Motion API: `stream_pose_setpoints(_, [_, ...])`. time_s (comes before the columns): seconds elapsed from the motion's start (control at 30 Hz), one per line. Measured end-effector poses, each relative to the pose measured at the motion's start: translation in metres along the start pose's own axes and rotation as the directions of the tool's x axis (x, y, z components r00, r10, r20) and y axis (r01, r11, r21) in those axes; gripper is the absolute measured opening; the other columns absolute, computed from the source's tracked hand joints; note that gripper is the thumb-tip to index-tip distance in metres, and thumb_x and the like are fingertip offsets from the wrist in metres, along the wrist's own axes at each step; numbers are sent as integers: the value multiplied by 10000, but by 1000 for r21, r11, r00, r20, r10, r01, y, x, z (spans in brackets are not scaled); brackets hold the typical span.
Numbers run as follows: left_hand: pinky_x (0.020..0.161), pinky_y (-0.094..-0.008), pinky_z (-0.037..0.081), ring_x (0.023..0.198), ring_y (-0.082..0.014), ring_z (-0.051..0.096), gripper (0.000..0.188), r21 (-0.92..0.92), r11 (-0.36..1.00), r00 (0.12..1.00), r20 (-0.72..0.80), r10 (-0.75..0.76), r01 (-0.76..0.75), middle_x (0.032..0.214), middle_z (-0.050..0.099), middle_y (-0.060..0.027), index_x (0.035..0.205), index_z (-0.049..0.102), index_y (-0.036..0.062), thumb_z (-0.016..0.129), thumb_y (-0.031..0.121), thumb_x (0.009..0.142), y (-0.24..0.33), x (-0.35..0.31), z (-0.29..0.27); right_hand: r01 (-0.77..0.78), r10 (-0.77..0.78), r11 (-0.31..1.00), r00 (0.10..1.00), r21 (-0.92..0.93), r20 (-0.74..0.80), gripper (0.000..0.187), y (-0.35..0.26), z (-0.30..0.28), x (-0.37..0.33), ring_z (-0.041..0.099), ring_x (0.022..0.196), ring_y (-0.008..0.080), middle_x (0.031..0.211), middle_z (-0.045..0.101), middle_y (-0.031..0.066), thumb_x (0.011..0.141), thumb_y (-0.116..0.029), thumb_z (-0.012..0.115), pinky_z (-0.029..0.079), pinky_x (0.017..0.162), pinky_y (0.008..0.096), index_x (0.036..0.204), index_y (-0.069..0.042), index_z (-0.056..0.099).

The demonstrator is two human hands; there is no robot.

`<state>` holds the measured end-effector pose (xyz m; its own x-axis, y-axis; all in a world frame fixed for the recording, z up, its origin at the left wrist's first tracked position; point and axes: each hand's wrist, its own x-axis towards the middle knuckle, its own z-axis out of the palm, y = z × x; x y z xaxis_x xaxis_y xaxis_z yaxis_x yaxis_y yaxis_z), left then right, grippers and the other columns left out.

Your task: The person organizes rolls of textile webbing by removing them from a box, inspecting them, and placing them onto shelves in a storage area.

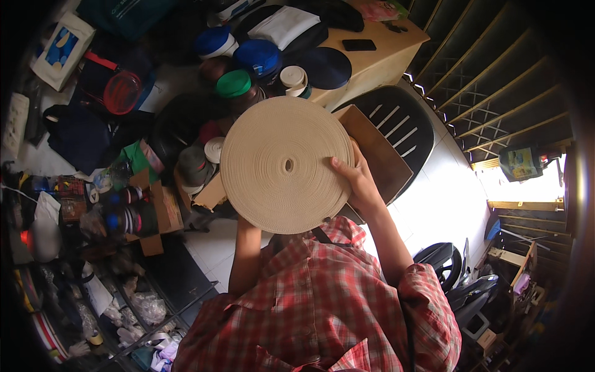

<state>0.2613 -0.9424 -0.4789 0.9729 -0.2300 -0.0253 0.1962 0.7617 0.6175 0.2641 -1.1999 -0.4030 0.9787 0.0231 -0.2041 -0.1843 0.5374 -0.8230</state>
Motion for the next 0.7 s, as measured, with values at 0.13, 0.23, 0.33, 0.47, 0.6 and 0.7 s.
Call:
stream_pose_setpoints(0.13, [1077,-516,346,1358,-317,336,738,282,959,1000,-6,-11,12,1533,252,-97,1491,248,158,298,643,937,-6,6,3,28,-27,999,999,-39,38,586,4,-21,11,582,1047,217,1160,566,147,826,-198,723,471,911,323,1286,6,423])
stream_pose_setpoints(0.23, [1025,-543,401,1338,-327,366,793,-566,824,994,93,55,8,1512,291,-97,1481,274,202,323,721,883,-17,10,13,108,-103,988,993,-107,50,569,-2,-17,18,582,1036,207,1155,565,144,827,-191,716,480,892,320,1277,7,428])
stream_pose_setpoints(0.33, [1021,-551,400,1344,-329,352,785,-596,801,975,205,85,56,1497,312,-99,1481,269,198,334,707,887,-23,11,0,-19,24,990,999,-138,30,582,-6,-20,28,544,1124,213,1196,557,148,867,-256,666,436,960,321,1331,-17,410])
stream_pose_setpoints(0.47, [1001,-529,425,1314,-313,391,766,-427,904,990,128,63,-2,1473,344,-79,1468,285,200,356,694,887,-20,16,0,-54,61,994,995,-91,82,682,-10,-28,47,474,1240,244,1331,486,157,897,-405,608,376,1036,357,1412,-41,350])
stream_pose_setpoints(0.6, [960,-500,461,1252,-290,461,726,-207,959,981,-78,179,-192,1425,400,-52,1446,319,200,369,673,897,-16,22,12,-136,43,947,951,291,306,825,1,-35,51,348,1355,288,1480,329,152,902,-575,499,280,1104,422,1485,-63,221])
stream_pose_setpoints(0.7, [943,-469,471,1222,-271,483,718,-18,970,949,-211,233,-242,1391,422,-59,1424,346,192,431,652,879,-13,23,21,-243,134,933,919,265,371,829,16,-26,47,353,1348,294,1457,355,154,883,-500,575,291,1095,451,1480,-57,208])
